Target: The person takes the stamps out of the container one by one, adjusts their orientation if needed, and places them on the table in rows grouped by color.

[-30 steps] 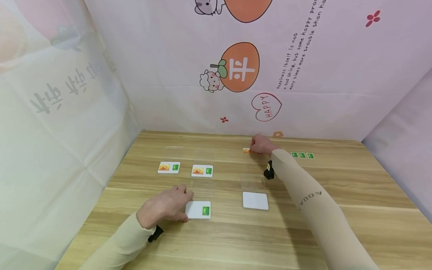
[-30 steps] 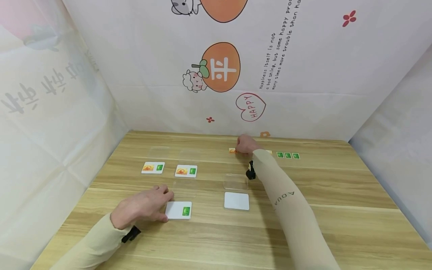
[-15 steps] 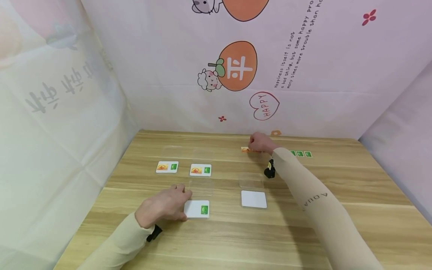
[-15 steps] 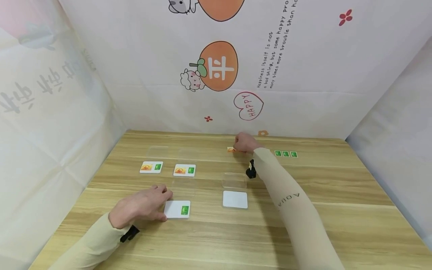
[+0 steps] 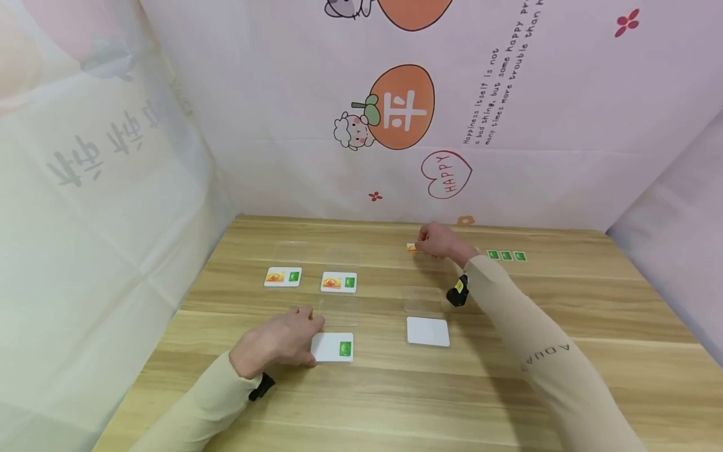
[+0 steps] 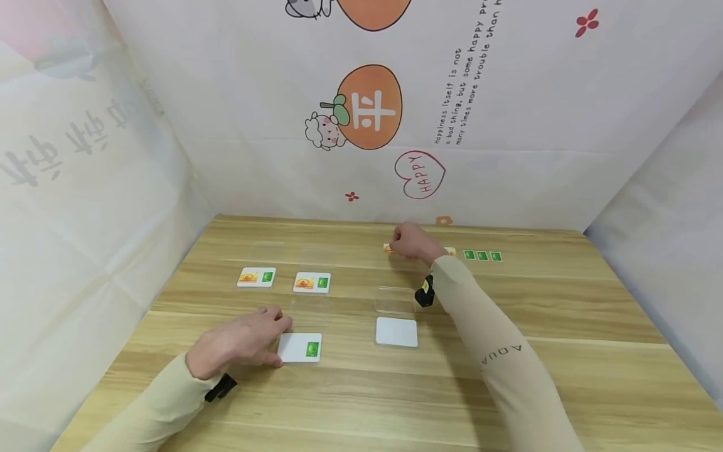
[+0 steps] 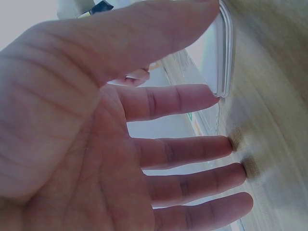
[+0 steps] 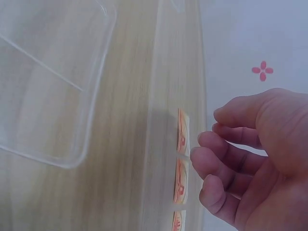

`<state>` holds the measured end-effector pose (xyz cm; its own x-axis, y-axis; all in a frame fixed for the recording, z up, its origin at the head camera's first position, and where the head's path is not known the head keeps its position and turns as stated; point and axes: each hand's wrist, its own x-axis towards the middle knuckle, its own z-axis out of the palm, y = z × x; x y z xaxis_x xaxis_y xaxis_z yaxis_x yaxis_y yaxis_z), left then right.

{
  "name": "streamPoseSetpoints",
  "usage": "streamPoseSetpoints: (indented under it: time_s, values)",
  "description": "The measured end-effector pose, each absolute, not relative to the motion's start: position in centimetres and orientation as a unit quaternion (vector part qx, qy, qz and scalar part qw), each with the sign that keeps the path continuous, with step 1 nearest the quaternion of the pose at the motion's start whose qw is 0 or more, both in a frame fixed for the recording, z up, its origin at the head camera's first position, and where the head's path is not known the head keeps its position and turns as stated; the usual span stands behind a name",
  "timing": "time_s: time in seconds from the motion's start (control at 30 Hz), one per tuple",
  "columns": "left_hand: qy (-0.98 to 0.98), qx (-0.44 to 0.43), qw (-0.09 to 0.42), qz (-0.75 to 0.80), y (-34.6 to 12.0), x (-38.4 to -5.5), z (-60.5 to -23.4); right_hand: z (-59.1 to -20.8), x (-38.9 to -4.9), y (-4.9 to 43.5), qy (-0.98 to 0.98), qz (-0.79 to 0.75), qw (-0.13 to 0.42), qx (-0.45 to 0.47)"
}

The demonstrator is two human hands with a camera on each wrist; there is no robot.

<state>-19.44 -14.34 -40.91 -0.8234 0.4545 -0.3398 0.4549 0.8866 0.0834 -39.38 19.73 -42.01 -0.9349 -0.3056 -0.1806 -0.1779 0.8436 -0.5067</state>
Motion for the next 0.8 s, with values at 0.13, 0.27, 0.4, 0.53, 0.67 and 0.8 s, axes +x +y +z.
streamPoseSetpoints:
  time_s: [0.13,0.27,0.4,0.53,0.67,0.8]
  values:
    - [0.955,0.241,0.175,0.001,-14.4,-19.4,-40.9,-41.6,-38.2,18.9,0.957,-0.228,0.110,-0.139]
    - [0.955,0.240,0.176,0.002,-14.5,-19.4,-40.8,-41.7,-37.1,18.1,0.958,-0.213,0.088,-0.169]
    - [0.955,0.236,0.180,0.002,-14.5,-19.4,-40.8,-41.7,-36.4,17.5,0.952,-0.228,0.079,-0.186]
    - [0.955,0.234,0.181,0.003,-14.5,-19.4,-40.8,-41.5,-35.5,17.1,0.949,-0.231,0.066,-0.202]
    - [0.955,0.236,0.179,0.002,-14.5,-19.4,-40.7,-41.4,-34.7,16.8,0.948,-0.236,0.069,-0.203]
    - [0.955,0.238,0.177,0.002,-14.5,-19.3,-40.7,-41.6,-34.1,16.5,0.949,-0.240,0.071,-0.191]
